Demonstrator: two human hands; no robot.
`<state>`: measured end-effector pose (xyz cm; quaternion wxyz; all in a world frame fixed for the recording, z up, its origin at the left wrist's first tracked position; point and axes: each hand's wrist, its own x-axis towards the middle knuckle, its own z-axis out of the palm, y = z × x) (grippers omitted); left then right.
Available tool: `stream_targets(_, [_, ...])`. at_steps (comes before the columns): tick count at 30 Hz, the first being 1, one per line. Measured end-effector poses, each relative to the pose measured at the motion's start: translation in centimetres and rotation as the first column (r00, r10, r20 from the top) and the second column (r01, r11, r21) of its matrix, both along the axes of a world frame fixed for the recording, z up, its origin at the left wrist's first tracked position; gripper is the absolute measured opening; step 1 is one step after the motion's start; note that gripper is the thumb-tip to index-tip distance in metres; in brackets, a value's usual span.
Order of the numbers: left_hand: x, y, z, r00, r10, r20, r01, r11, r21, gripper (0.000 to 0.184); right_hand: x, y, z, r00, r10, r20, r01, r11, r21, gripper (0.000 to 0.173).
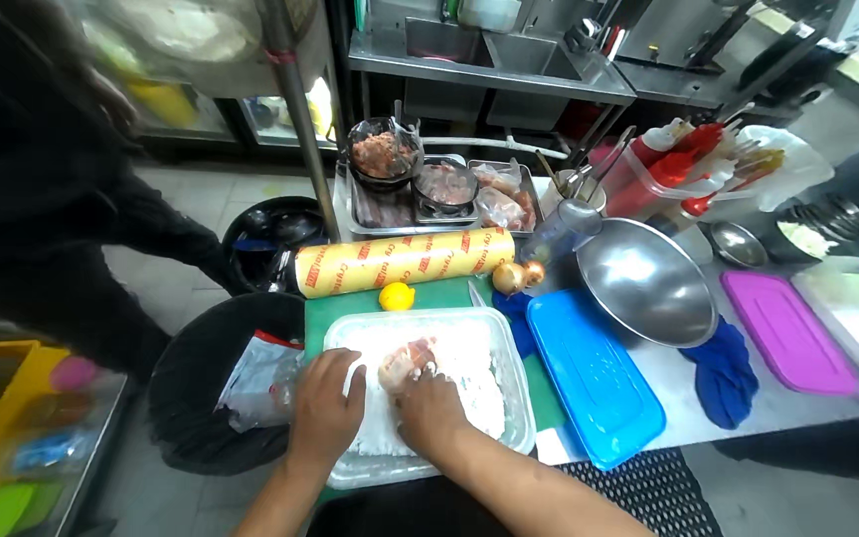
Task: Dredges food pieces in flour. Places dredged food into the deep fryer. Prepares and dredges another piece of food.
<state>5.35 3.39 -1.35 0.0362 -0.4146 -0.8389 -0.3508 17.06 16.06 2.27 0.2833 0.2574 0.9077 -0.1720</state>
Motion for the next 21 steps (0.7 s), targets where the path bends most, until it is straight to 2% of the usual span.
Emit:
stream_targets(2, [0.0,-0.1,-0.2,1.0,0.013,-0.001,-0.013,1.0,0.015,0.038,-0.4,-0.4,-0.5,0.999,0.042,-0.015,-0.041,0.997,0.064,0.03])
stream_targets(3, [0.0,0.0,-0.2,1.0,0.019,0.003,-0.019,1.0,0.021,0.038,-0.7,-0.2,-0.4,0.999,0.045,-0.019,-0.044,0.996,0.077,0.026])
stream_targets(7, [-0.1,-0.1,-0.4,0.998,0.046,0.03,-0.049,0.994,0.095,0.037,-1.6,2.0,2.3,0.999,-0.035,-0.004,0.035,0.999,-0.026,0.032])
stream_targets(11, [0.1,-0.5,-0.2,0.991,0.055,0.123,-0.083,0.968,0.235,0.033,-0.9,3.8,4.8,0.962,-0.231,-0.144,0.185,0.942,-0.281,0.031])
stream_targets(13, [0.1,-0.6,-0.1,0.987,0.048,0.151,-0.089,0.956,0.279,0.032,-0.1,4.7,4.6,0.903,-0.381,-0.196,0.253,0.844,-0.472,0.031])
stream_targets(15, [0.1,-0.6,0.0,0.987,0.038,0.155,-0.083,0.951,0.297,0.032,0.9,5.5,3.5,0.845,-0.502,-0.186,0.318,0.75,-0.58,0.036])
stream_targets(16, [0.1,-0.6,0.0,0.988,0.037,0.151,-0.08,0.952,0.296,0.032,1.5,6.0,2.9,0.837,-0.523,-0.162,0.361,0.749,-0.556,0.043])
stream_targets(18, [0.1,-0.6,-0.1,0.988,0.041,0.148,-0.082,0.956,0.283,0.032,2.7,6.7,2.2,0.878,-0.476,-0.054,0.436,0.84,-0.322,0.059])
stream_targets(20, [0.2,-0.7,-0.2,0.988,0.05,0.145,-0.088,0.96,0.267,0.032,3.6,6.4,1.7,0.924,-0.363,0.118,0.375,0.922,-0.096,0.063])
stream_targets(21, [0.2,-0.7,-0.1,0.989,0.048,0.142,-0.085,0.961,0.265,0.032,3.9,5.7,1.4,0.931,-0.304,0.201,0.323,0.944,-0.07,0.062])
